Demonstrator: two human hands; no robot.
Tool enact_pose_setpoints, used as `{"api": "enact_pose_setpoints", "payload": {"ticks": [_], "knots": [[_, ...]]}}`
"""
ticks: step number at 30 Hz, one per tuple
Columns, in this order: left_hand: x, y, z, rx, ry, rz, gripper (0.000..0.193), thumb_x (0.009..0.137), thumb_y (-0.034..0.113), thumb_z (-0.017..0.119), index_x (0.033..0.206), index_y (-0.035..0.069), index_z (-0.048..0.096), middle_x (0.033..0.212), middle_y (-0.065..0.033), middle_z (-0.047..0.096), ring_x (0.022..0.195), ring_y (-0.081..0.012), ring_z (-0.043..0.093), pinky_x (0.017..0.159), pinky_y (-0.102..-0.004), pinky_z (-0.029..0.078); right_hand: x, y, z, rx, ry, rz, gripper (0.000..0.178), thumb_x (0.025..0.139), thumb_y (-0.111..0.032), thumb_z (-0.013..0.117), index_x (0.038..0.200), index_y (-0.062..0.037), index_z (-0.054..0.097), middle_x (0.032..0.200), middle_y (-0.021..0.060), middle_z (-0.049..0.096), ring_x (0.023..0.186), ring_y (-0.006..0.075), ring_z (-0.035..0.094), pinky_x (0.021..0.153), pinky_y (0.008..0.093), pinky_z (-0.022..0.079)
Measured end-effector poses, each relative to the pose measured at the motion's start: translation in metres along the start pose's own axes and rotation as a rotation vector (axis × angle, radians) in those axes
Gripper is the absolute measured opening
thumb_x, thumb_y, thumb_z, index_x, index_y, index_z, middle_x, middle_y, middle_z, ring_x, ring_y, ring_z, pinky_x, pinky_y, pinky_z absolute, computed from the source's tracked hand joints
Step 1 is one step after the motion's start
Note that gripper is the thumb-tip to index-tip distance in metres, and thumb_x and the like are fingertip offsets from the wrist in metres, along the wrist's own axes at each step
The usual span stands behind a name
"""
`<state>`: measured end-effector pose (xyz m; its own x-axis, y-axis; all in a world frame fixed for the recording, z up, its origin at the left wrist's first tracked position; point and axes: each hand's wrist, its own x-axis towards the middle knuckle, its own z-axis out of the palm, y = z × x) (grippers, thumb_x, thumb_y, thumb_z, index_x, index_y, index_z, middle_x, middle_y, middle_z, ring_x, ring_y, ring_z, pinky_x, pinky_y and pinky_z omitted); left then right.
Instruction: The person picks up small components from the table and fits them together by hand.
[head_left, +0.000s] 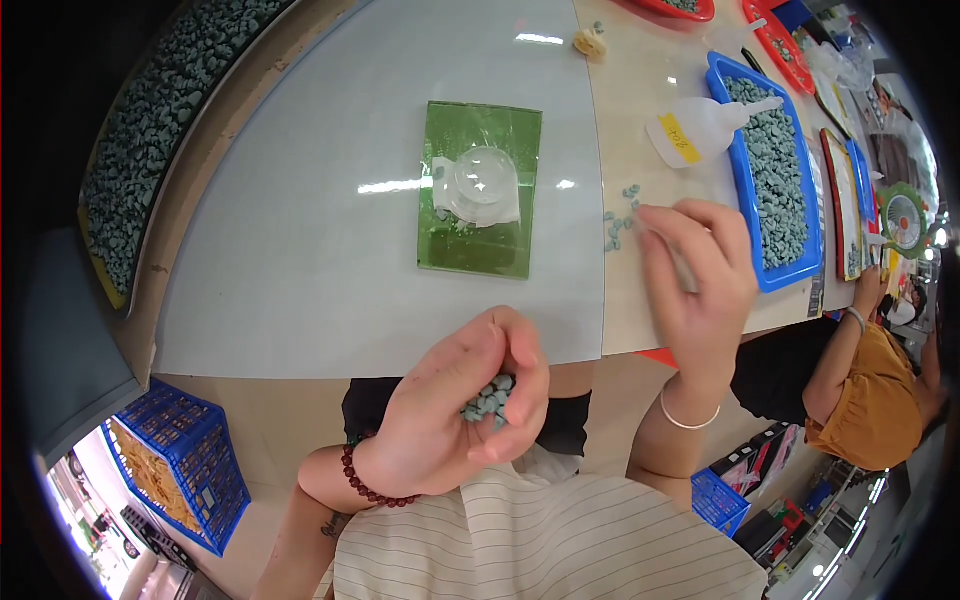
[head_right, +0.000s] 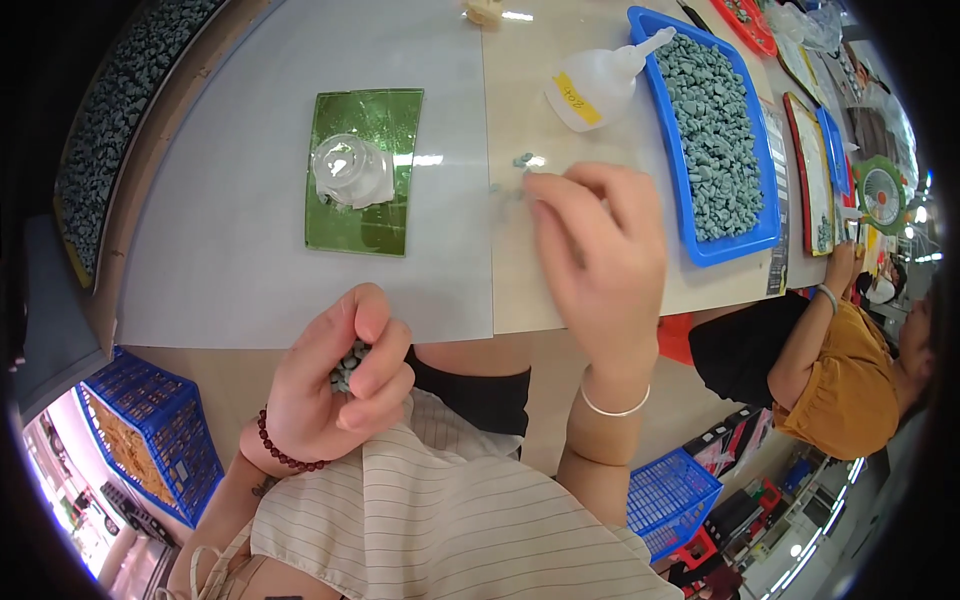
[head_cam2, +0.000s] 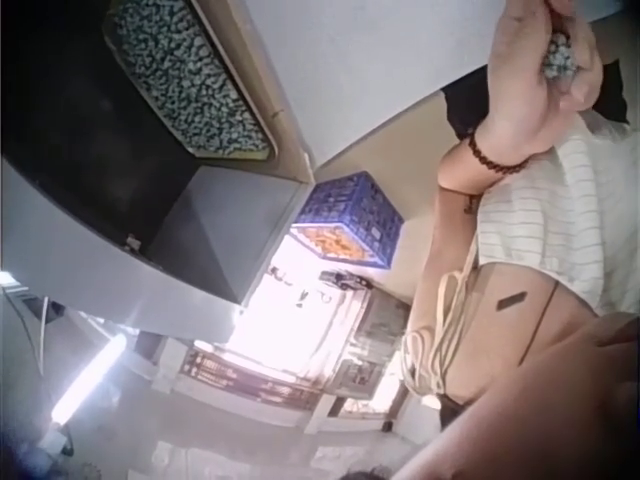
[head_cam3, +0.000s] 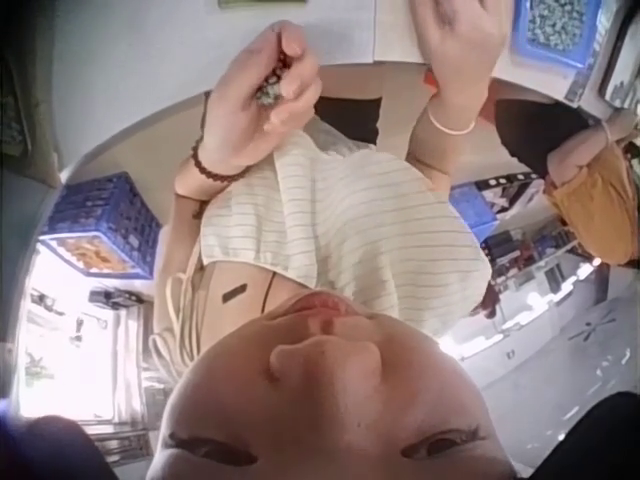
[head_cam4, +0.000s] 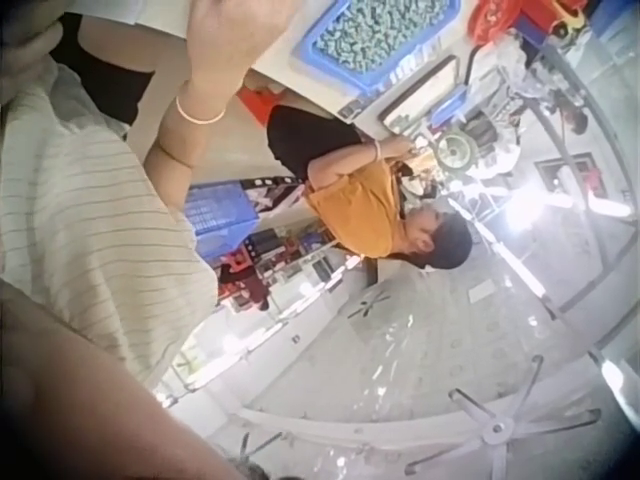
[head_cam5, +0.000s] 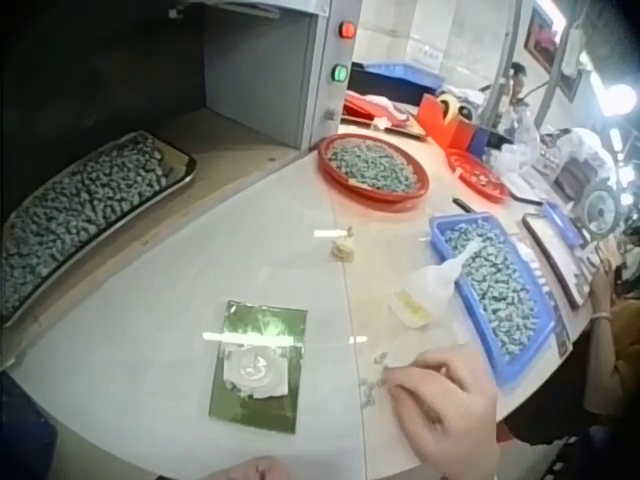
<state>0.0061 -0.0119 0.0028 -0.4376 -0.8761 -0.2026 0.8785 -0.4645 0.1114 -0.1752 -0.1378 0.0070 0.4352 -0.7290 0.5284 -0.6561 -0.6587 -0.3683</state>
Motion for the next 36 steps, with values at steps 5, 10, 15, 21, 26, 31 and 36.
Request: {"api": "enact_pose_setpoints", "payload": {"ticks": [5,10,15,21,26,31,36], "knots": [[0.001,0.000,0.009,0.160,0.147,0.062,0.022,0.095,0.030,0.034,0.088,0.011,0.040,0.074,-0.0040,0.043,0.048,-0.0097,0.035,0.044,-0.0204,0.028,0.000,-0.001,0.005,-0.037,-0.063,-0.065,0.022,0.060,0.003,0.067,0.079,-0.0075,0.064,0.079,0.0043,0.053,0.070,0.0197,0.050,0.057,0.0296,0.042],[-0.002,0.003,0.006,0.268,0.067,0.040,0.026,0.093,0.031,0.039,0.081,0.008,0.042,0.067,-0.0032,0.041,0.046,-0.0087,0.029,0.044,-0.0209,0.026,0.000,0.003,0.009,-0.140,-0.011,-0.214,0.020,0.056,0.001,0.066,0.074,-0.0070,0.061,0.078,0.0032,0.053,0.069,0.0206,0.051,0.059,0.0307,0.042],[-0.005,0.001,0.011,0.770,0.190,0.319,0.025,0.088,0.026,0.049,0.074,0.005,0.047,0.065,-0.0021,0.045,0.048,-0.0084,0.032,0.045,-0.0221,0.026,0.006,-0.002,0.008,-0.121,-0.036,-0.216,0.018,0.059,0.005,0.067,0.074,-0.0028,0.062,0.075,0.0055,0.055,0.069,0.0218,0.051,0.059,0.0298,0.041],[-0.005,0.011,0.022,1.316,0.122,0.542,0.014,0.080,0.014,0.053,0.075,0.001,0.056,0.065,-0.0048,0.053,0.053,-0.0101,0.042,0.049,-0.0228,0.032,0.001,-0.011,-0.011,-0.029,0.050,-0.133,0.018,0.057,0.006,0.066,0.072,-0.0025,0.061,0.073,0.0062,0.056,0.068,0.0217,0.052,0.060,0.0304,0.041],[0.006,0.005,0.019,1.575,0.131,0.634,0.008,0.073,0.001,0.060,0.080,0.004,0.057,0.063,-0.0034,0.051,0.048,-0.0115,0.044,0.045,-0.0233,0.035,-0.025,-0.053,-0.027,0.206,0.012,-0.152,0.018,0.057,-0.005,0.068,0.074,-0.0104,0.065,0.075,0.0035,0.058,0.060,0.0171,0.051,0.055,0.0316,0.038],[0.005,-0.001,0.017,1.608,0.187,0.653,0.006,0.072,0.000,0.056,0.077,0.002,0.055,0.060,-0.0042,0.050,0.049,-0.0127,0.043,0.044,-0.0244,0.033,-0.030,-0.067,-0.016,0.166,0.141,-0.222,0.026,0.056,-0.006,0.069,0.082,-0.0071,0.066,0.082,0.0008,0.057,0.062,0.0149,0.050,0.052,0.0262,0.035],[0.008,-0.004,0.015,1.618,0.136,0.735,0.006,0.071,-0.001,0.053,0.077,0.001,0.054,0.058,-0.0049,0.049,0.049,-0.0129,0.041,0.044,-0.0244,0.031,-0.032,-0.061,-0.020,0.318,0.114,-0.161,0.026,0.057,-0.005,0.070,0.083,-0.0058,0.067,0.083,0.0011,0.057,0.066,0.0152,0.050,0.054,0.0243,0.038]]}}
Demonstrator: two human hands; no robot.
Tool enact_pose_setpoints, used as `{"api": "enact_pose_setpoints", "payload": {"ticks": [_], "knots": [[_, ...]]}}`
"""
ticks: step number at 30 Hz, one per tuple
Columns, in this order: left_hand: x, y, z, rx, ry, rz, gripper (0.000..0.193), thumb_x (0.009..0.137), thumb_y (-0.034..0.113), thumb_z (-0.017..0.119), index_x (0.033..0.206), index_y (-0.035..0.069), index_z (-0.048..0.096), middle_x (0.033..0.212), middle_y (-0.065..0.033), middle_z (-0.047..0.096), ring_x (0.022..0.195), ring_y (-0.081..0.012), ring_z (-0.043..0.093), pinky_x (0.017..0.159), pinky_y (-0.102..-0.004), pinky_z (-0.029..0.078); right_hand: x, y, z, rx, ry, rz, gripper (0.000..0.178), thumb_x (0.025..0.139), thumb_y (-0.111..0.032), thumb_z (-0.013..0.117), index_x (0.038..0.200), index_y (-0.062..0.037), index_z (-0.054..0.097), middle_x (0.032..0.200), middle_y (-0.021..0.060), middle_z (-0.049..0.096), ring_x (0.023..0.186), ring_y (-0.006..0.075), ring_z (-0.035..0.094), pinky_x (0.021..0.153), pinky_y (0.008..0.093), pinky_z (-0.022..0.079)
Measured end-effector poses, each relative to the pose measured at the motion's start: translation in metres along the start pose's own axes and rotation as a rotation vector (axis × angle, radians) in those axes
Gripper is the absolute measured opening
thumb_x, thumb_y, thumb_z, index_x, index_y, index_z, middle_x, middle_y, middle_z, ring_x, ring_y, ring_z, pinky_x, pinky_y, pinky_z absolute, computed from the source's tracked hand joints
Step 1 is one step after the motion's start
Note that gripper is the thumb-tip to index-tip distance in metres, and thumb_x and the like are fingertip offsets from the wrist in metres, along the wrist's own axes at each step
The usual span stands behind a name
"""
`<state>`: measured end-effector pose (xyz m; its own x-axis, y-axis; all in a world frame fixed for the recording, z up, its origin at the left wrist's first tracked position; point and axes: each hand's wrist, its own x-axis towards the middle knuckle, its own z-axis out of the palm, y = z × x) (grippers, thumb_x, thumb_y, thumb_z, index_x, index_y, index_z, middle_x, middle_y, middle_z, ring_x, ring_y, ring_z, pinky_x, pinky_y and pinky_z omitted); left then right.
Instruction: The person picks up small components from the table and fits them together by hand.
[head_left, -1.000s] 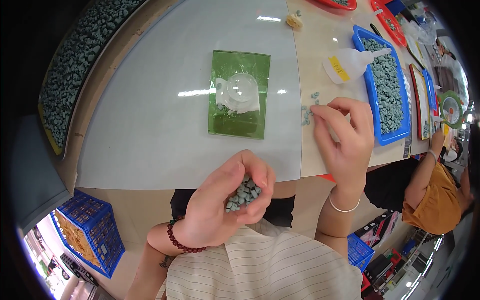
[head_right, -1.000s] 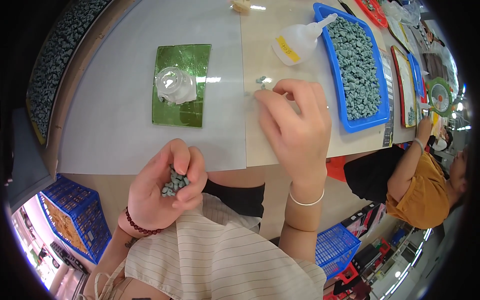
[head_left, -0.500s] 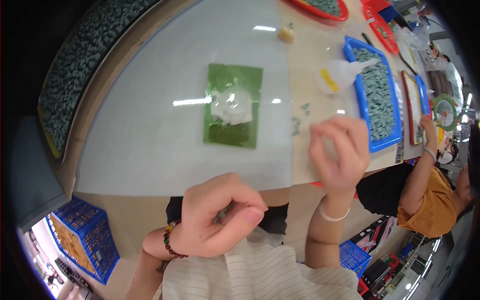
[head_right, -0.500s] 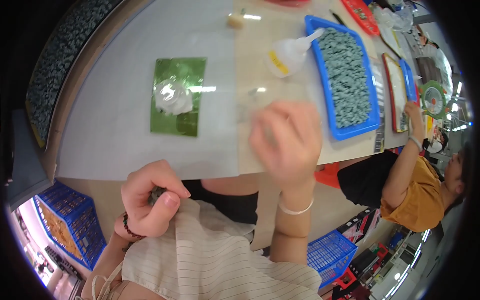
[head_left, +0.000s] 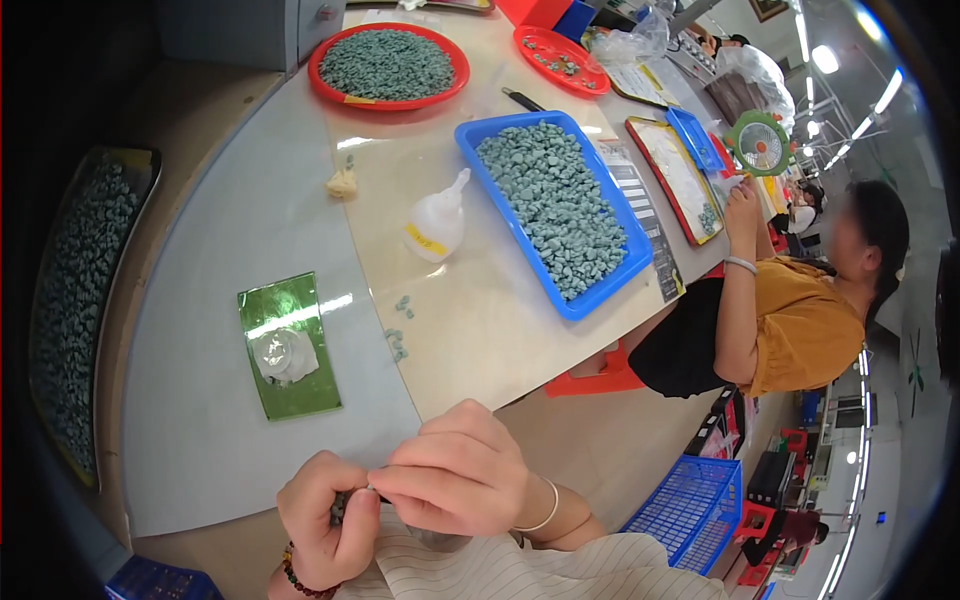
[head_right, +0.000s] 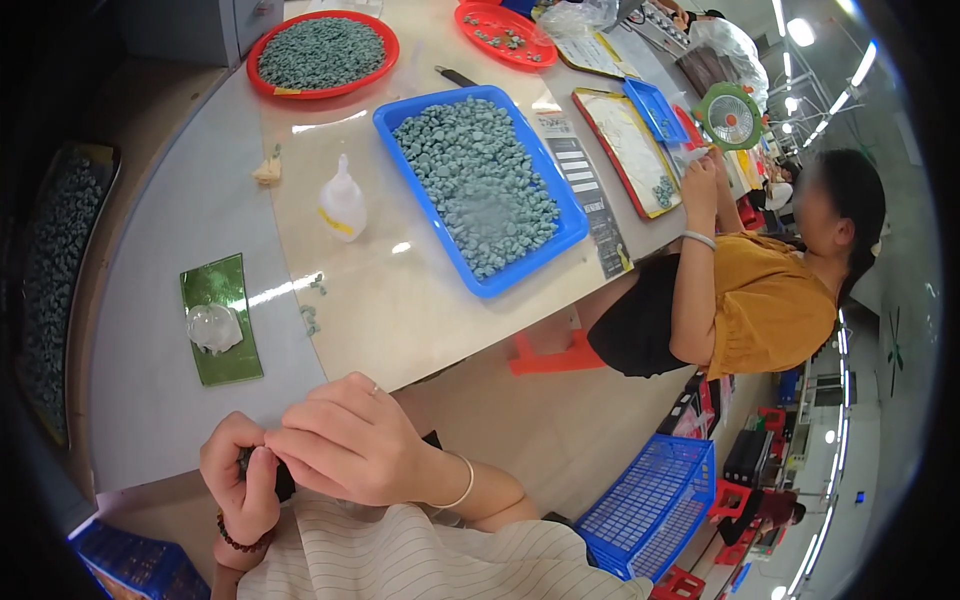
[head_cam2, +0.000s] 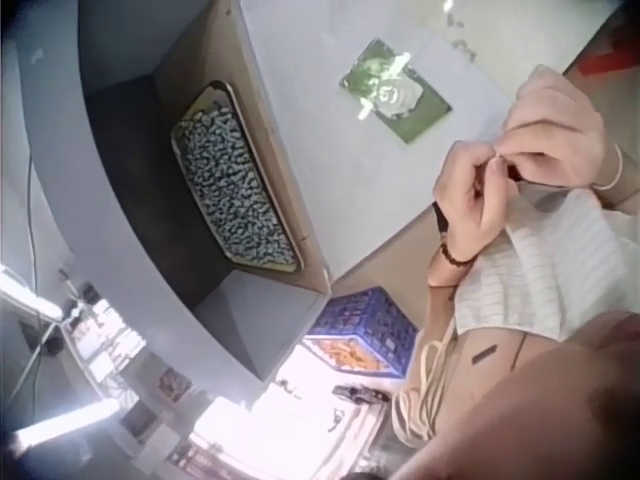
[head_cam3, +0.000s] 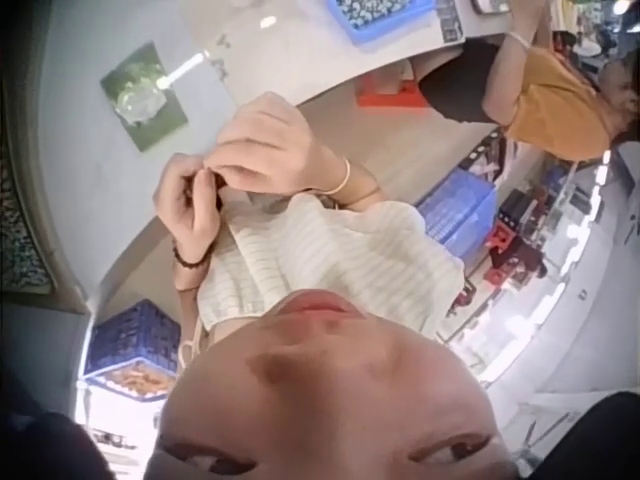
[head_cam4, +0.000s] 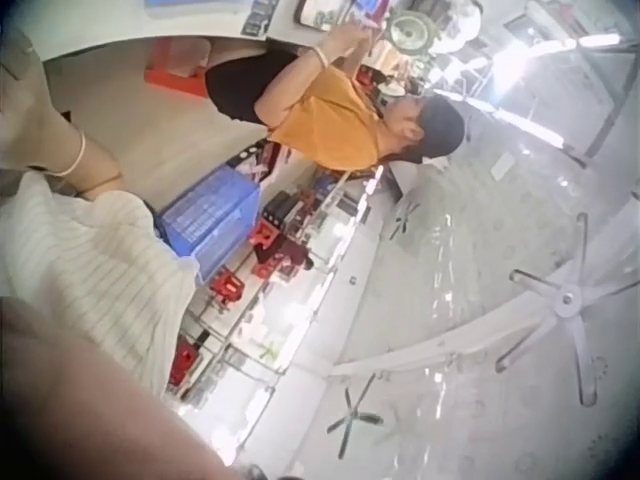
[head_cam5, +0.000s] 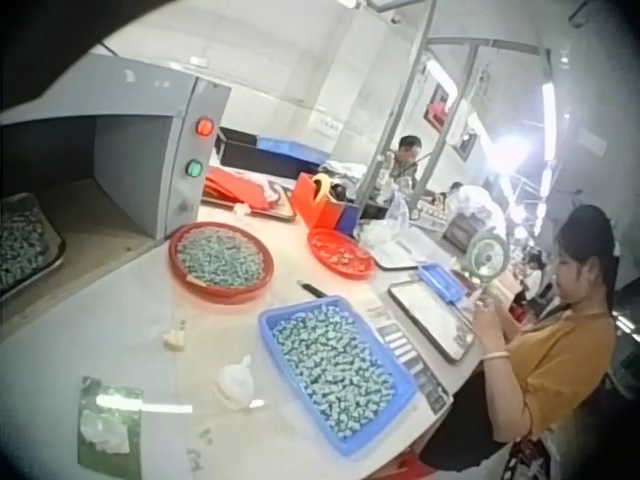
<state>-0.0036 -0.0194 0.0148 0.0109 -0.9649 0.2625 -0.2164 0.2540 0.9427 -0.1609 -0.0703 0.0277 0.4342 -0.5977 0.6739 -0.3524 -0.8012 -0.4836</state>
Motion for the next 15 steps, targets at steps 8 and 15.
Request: {"api": "enact_pose_setpoints", "payload": {"ticks": [8,15], "knots": [[-0.007,0.016,-0.004,-0.165,0.005,-0.215,0.008,0.074,0.008,0.053,0.072,0.001,0.051,0.062,-0.0015,0.045,0.056,-0.0096,0.038,0.051,-0.0235,0.029,0.002,-0.002,-0.004,0.272,-0.005,0.035,0.028,0.056,0.000,0.070,0.083,-0.0049,0.068,0.086,0.0031,0.058,0.070,0.0168,0.052,0.058,0.0256,0.041],[-0.012,0.012,-0.003,-0.164,0.027,-0.192,0.010,0.076,0.010,0.055,0.072,0.001,0.052,0.060,-0.0010,0.046,0.053,-0.0078,0.040,0.049,-0.0221,0.029,0.000,-0.003,-0.001,0.327,0.000,0.043,0.027,0.058,0.000,0.070,0.084,-0.0045,0.067,0.089,0.0040,0.058,0.072,0.0176,0.052,0.059,0.0260,0.042]]}}
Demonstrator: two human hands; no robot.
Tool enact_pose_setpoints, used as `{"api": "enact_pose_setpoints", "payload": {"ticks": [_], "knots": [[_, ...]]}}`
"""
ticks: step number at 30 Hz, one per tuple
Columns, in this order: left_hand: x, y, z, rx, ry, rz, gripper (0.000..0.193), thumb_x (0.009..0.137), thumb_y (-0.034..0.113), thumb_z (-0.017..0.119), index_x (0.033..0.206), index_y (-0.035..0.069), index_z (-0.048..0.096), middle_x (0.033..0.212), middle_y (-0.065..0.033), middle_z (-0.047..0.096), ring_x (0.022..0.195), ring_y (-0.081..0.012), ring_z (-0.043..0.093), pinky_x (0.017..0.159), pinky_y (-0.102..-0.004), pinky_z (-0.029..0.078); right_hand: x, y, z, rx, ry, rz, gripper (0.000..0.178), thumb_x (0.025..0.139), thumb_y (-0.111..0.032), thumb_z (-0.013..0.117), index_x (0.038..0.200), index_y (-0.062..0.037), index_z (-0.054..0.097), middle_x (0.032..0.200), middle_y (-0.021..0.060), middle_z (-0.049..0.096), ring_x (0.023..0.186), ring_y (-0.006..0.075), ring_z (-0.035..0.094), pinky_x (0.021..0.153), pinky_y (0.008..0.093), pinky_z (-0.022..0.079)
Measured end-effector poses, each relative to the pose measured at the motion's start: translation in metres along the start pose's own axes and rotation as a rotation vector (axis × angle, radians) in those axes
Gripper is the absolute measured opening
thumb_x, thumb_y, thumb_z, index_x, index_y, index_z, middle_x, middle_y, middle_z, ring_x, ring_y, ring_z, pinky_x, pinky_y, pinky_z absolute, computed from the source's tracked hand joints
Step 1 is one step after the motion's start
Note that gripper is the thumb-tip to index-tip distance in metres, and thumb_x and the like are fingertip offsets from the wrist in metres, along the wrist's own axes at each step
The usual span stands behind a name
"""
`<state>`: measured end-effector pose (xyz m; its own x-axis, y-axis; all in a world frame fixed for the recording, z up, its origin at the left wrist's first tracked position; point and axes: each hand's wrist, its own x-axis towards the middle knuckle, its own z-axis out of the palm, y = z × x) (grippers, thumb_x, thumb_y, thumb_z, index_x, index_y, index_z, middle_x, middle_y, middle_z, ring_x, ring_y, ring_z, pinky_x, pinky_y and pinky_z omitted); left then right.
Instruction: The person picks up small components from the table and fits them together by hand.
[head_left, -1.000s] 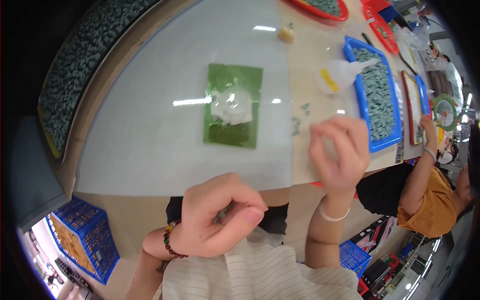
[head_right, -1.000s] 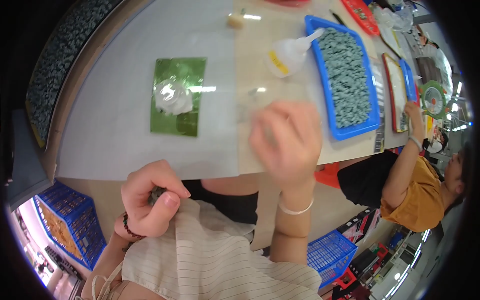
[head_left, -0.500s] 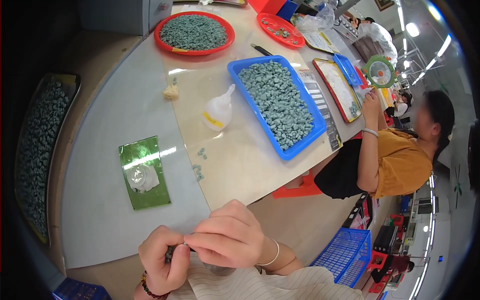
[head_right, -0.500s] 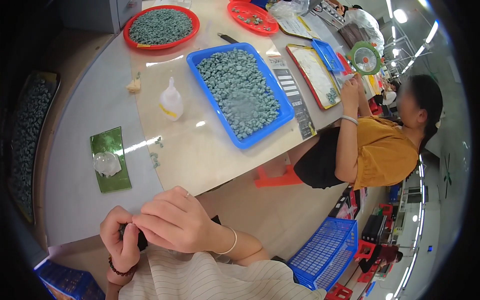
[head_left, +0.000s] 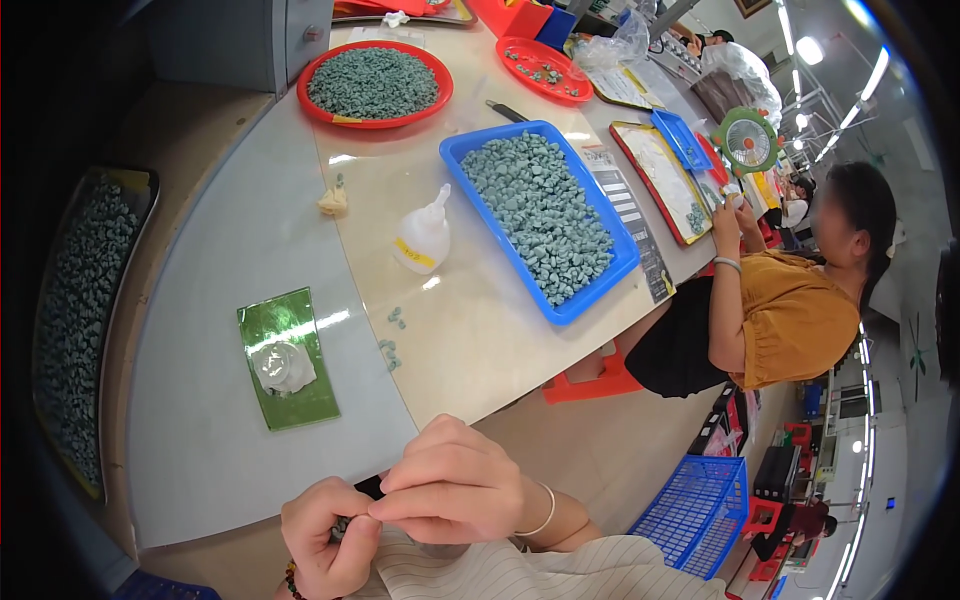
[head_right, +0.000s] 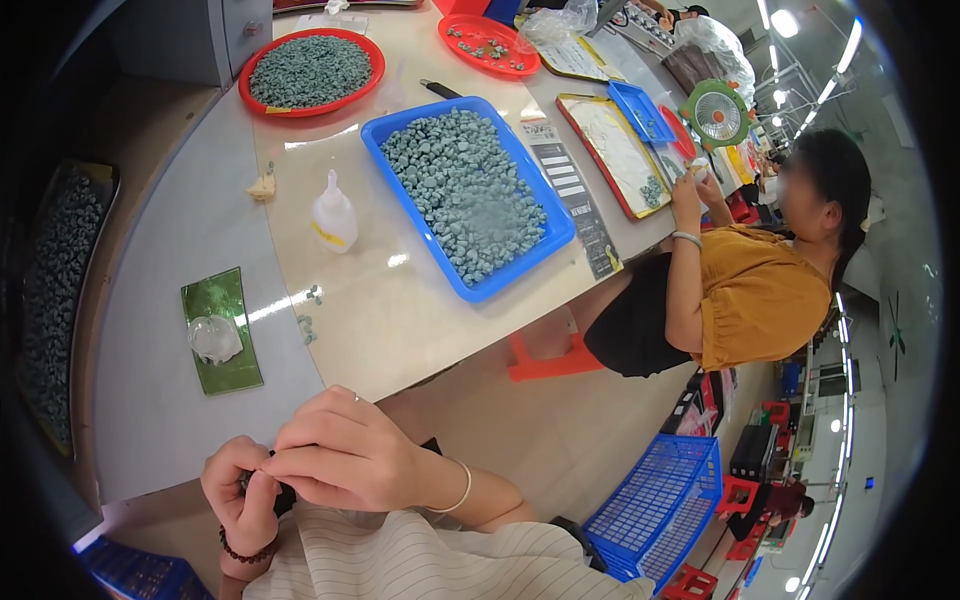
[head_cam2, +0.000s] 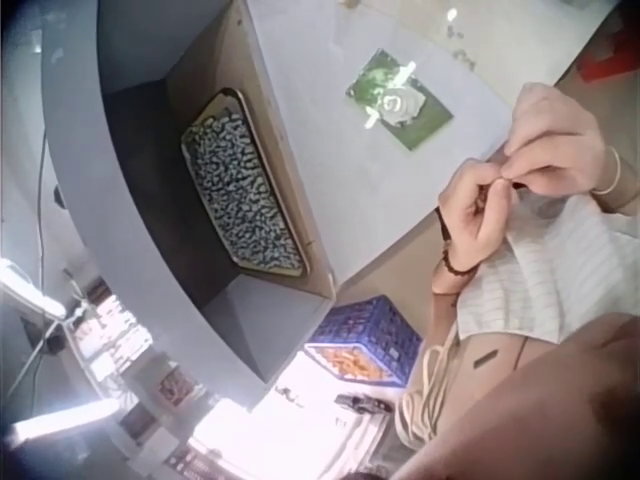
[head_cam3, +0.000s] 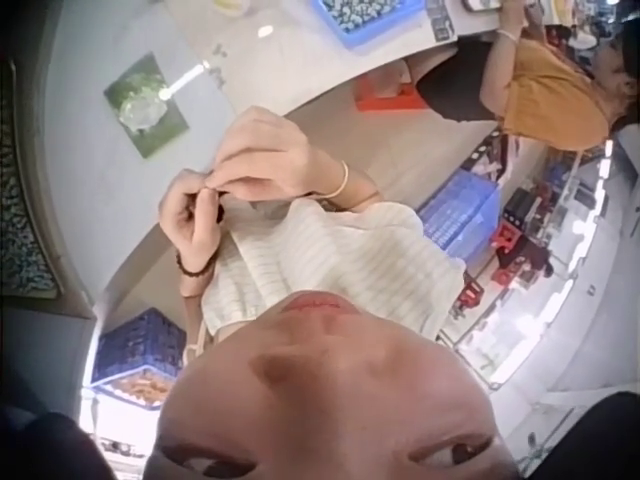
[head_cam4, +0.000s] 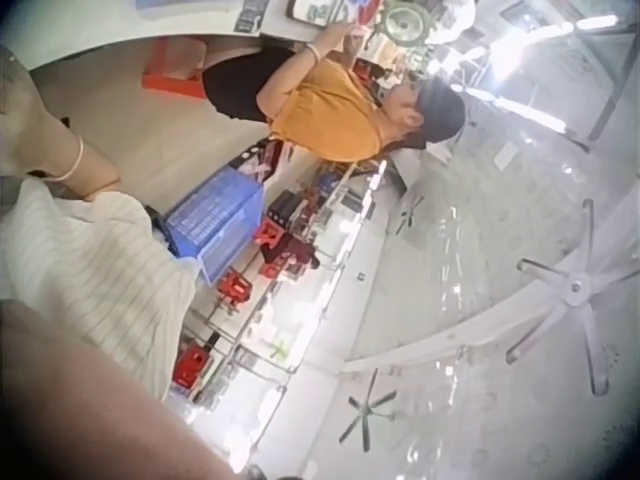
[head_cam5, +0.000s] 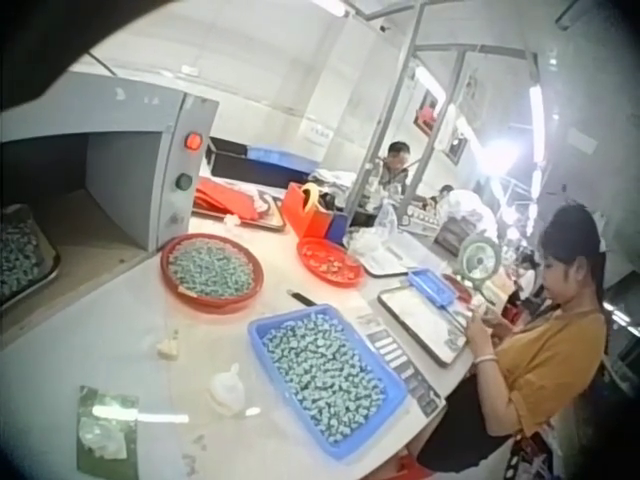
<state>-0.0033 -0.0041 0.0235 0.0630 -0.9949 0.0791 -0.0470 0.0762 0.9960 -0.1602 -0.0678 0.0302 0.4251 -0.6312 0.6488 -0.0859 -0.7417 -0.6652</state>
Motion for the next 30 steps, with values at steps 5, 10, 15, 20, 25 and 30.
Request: {"api": "enact_pose_setpoints", "payload": {"ticks": [5,10,15,20,25,30], "knots": [[-0.0024,-0.0025,-0.0006,-0.086,0.007,-0.051,0.012,0.079,0.010,0.054,0.072,0.000,0.053,0.061,-0.0019,0.050,0.049,-0.0061,0.043,0.046,-0.0201,0.031,0.0006,-0.0005,0.0014,0.017,-0.023,-0.003,0.027,0.059,0.000,0.070,0.085,-0.0042,0.067,0.090,0.0046,0.058,0.072,0.0181,0.051,0.060,0.0262,0.042],[-0.0029,-0.0016,-0.0016,-0.096,0.001,-0.066,0.013,0.079,0.010,0.054,0.071,0.000,0.053,0.061,-0.0018,0.050,0.049,-0.0060,0.043,0.046,-0.0202,0.032,0.0013,-0.0015,0.0023,0.006,-0.041,0.012,0.025,0.059,0.000,0.070,0.084,-0.0040,0.065,0.089,0.0050,0.057,0.074,0.0192,0.051,0.060,0.0271,0.043],[-0.0033,-0.0031,-0.0025,-0.102,0.008,-0.068,0.013,0.078,0.011,0.055,0.070,0.000,0.053,0.060,-0.0020,0.051,0.049,-0.0061,0.043,0.046,-0.0204,0.032,0.0024,-0.0042,0.0025,0.020,-0.053,0.046,0.024,0.060,0.000,0.071,0.083,-0.0041,0.065,0.088,0.0049,0.057,0.074,0.0195,0.051,0.061,0.0273,0.043],[-0.0041,-0.0024,-0.0034,-0.095,0.018,-0.067,0.014,0.078,0.011,0.056,0.070,0.000,0.053,0.059,-0.0028,0.051,0.049,-0.0067,0.043,0.046,-0.0205,0.032,0.0021,-0.0044,0.0041,0.062,-0.062,0.079,0.023,0.061,0.000,0.071,0.083,-0.0045,0.065,0.088,0.0047,0.057,0.075,0.0197,0.051,0.062,0.0271,0.043],[-0.0031,-0.0005,-0.0020,-0.092,0.023,-0.054,0.014,0.077,0.011,0.056,0.069,0.000,0.053,0.059,-0.0027,0.051,0.050,-0.0070,0.044,0.047,-0.0204,0.032,0.0031,-0.0058,0.0030,0.055,-0.055,0.078,0.023,0.062,0.000,0.071,0.083,-0.0046,0.065,0.088,0.0049,0.056,0.076,0.0199,0.052,0.062,0.0275,0.043],[-0.0025,-0.0021,-0.0027,-0.084,0.016,-0.046,0.014,0.077,0.011,0.056,0.070,0.000,0.053,0.059,-0.0028,0.052,0.050,-0.0072,0.045,0.047,-0.0205,0.033,0.0035,-0.0042,0.0034,0.061,-0.049,0.076,0.022,0.063,0.000,0.071,0.084,-0.0046,0.065,0.088,0.0050,0.056,0.076,0.0201,0.052,0.062,0.0275,0.044]]}}
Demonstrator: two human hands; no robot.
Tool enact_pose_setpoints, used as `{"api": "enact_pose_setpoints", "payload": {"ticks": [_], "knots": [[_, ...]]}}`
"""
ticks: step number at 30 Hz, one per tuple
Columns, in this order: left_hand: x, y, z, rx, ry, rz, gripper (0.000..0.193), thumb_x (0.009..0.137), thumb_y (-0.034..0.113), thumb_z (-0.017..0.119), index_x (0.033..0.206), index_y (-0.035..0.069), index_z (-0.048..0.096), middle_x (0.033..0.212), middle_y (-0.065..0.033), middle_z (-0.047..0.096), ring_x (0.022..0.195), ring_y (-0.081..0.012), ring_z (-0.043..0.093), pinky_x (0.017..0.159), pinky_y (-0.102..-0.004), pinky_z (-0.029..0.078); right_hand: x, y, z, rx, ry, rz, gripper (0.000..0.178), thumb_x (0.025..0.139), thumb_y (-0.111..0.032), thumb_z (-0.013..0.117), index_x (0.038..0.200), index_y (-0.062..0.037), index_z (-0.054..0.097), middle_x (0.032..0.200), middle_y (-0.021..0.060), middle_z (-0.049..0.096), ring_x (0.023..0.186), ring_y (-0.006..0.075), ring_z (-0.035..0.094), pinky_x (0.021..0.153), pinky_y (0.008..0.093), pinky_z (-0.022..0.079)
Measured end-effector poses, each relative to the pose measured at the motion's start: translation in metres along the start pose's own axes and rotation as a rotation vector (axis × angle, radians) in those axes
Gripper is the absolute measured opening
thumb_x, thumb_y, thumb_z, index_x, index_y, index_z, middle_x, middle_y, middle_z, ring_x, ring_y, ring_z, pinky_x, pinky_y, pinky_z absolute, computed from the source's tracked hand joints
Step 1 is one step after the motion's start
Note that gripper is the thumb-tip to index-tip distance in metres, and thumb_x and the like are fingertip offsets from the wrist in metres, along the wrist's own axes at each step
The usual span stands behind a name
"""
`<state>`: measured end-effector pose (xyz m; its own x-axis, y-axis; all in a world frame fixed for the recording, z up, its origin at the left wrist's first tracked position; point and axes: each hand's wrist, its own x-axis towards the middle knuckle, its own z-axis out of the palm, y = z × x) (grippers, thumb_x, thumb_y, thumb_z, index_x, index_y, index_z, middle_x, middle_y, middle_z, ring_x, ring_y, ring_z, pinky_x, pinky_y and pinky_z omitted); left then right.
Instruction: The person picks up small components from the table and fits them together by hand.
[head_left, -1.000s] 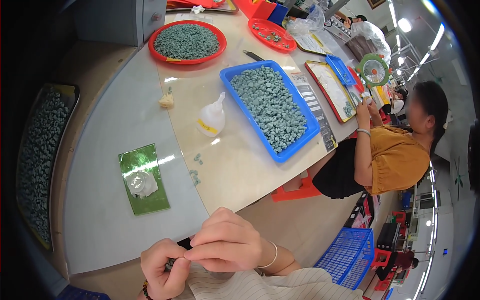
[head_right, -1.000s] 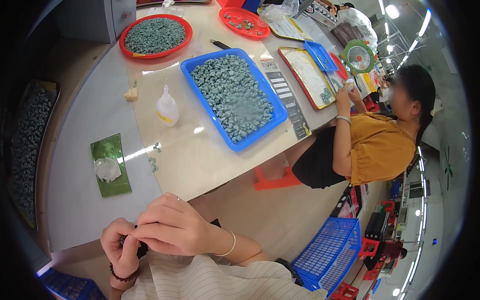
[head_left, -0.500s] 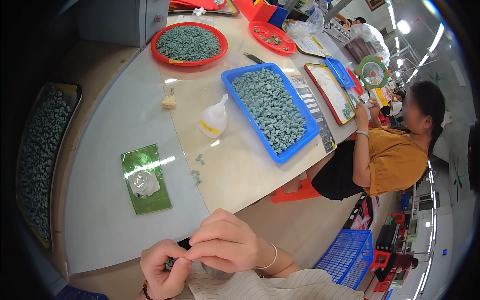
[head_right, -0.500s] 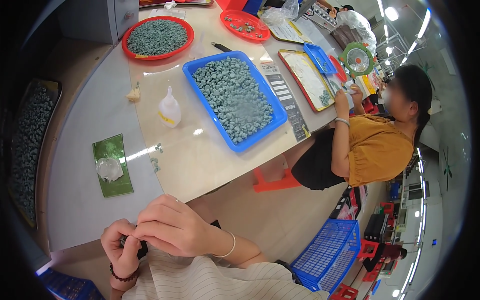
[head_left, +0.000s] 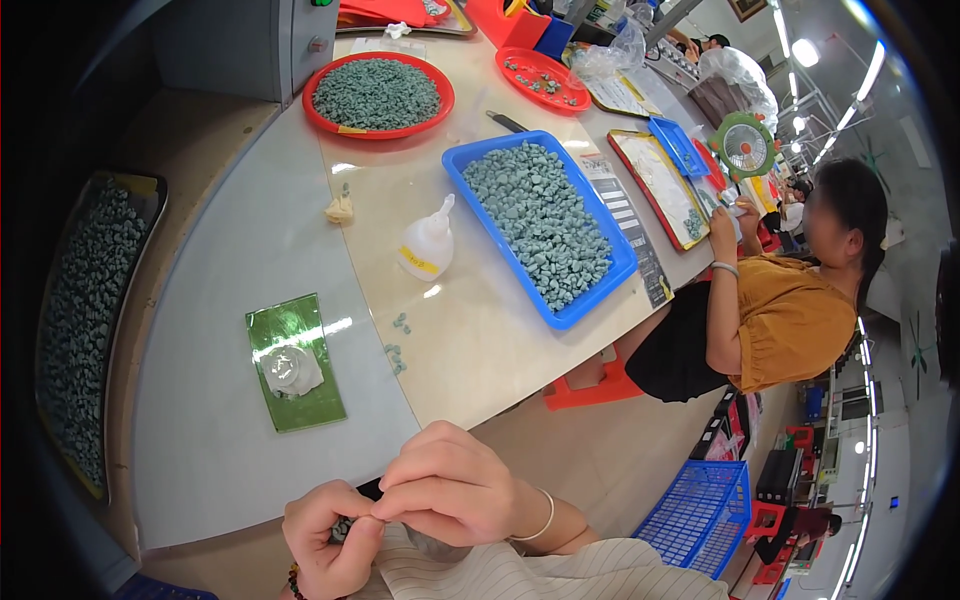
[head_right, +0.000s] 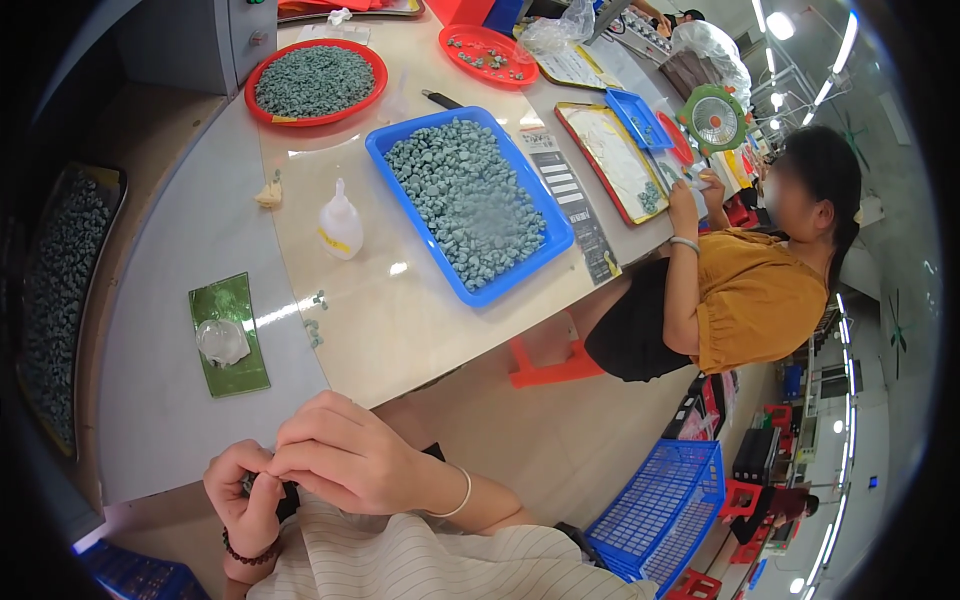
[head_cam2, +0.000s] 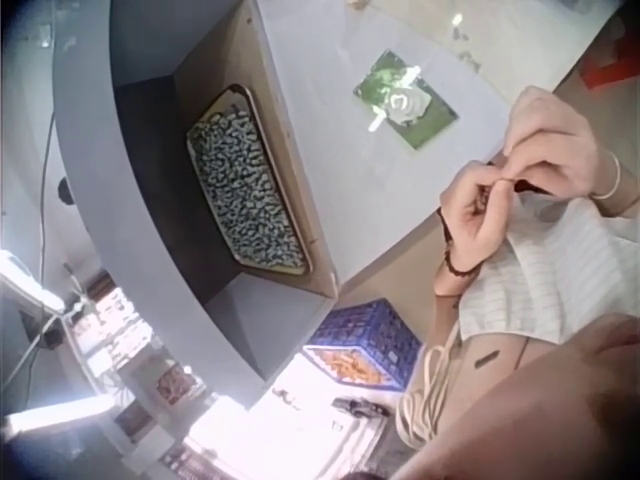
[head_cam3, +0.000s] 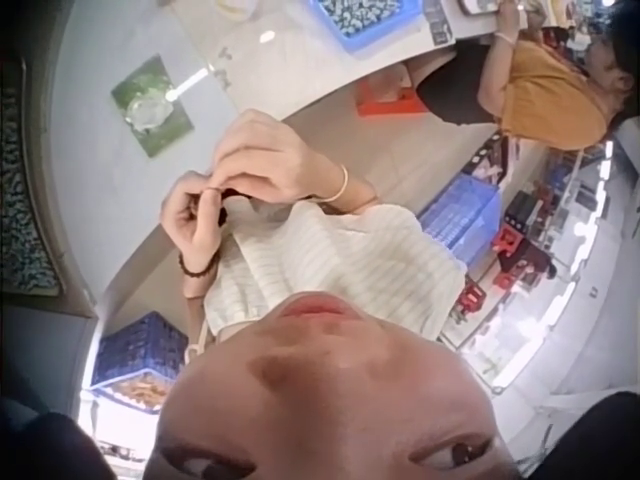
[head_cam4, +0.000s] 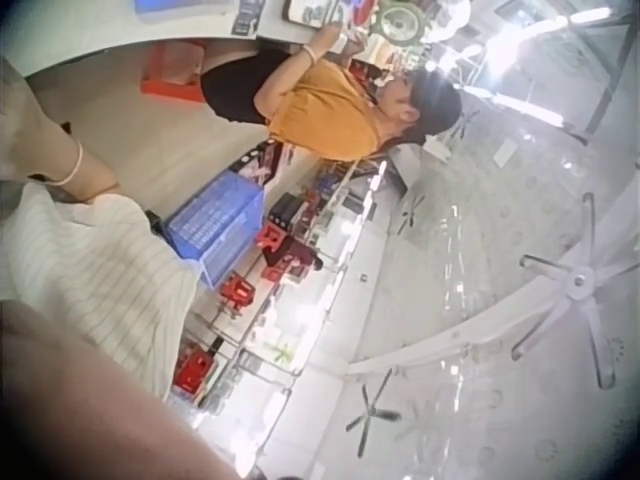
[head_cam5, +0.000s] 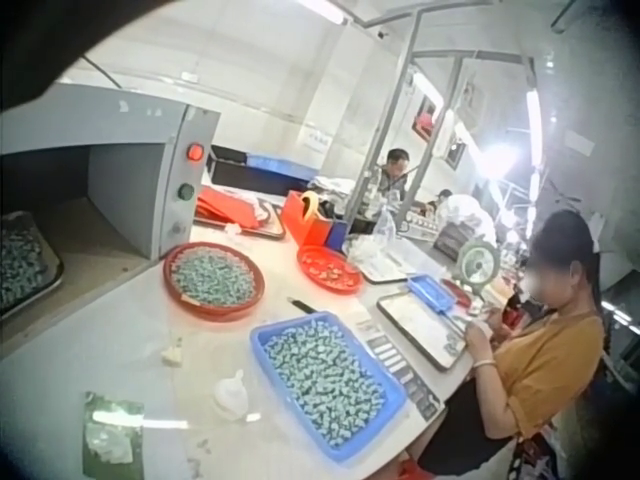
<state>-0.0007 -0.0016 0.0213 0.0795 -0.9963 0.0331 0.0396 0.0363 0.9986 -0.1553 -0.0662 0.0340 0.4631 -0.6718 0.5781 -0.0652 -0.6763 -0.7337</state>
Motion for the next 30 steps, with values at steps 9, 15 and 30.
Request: {"api": "enact_pose_setpoints", "payload": {"ticks": [9,15,30], "knots": [[0.000,0.000,0.001,-0.015,0.010,-0.008,0.013,0.077,0.011,0.055,0.070,0.000,0.053,0.060,-0.0029,0.052,0.050,-0.0072,0.044,0.047,-0.0203,0.032,-0.001,0.000,0.000,0.006,-0.003,0.015,0.022,0.063,-0.001,0.071,0.084,-0.0049,0.064,0.088,0.0047,0.057,0.076,0.0201,0.051,0.063,0.0277,0.044],[-0.001,0.005,0.000,-0.021,0.009,-0.035,0.011,0.076,0.009,0.055,0.070,0.000,0.053,0.059,-0.0026,0.051,0.050,-0.0071,0.043,0.047,-0.0204,0.032,0.000,-0.002,0.002,0.014,0.004,0.012,0.022,0.064,-0.001,0.071,0.084,-0.0050,0.064,0.088,0.0047,0.056,0.076,0.0202,0.051,0.063,0.0279,0.043],[0.004,-0.005,0.002,-0.846,-0.024,-0.183,0.023,0.090,0.023,0.035,0.080,0.004,0.042,0.059,-0.0050,0.045,0.040,-0.0080,0.030,0.035,-0.0201,0.024,-0.003,0.001,-0.003,-0.033,0.071,0.029,0.019,0.065,0.001,0.069,0.081,-0.0057,0.064,0.088,0.0042,0.056,0.077,0.0188,0.052,0.065,0.0268,0.042]]}}
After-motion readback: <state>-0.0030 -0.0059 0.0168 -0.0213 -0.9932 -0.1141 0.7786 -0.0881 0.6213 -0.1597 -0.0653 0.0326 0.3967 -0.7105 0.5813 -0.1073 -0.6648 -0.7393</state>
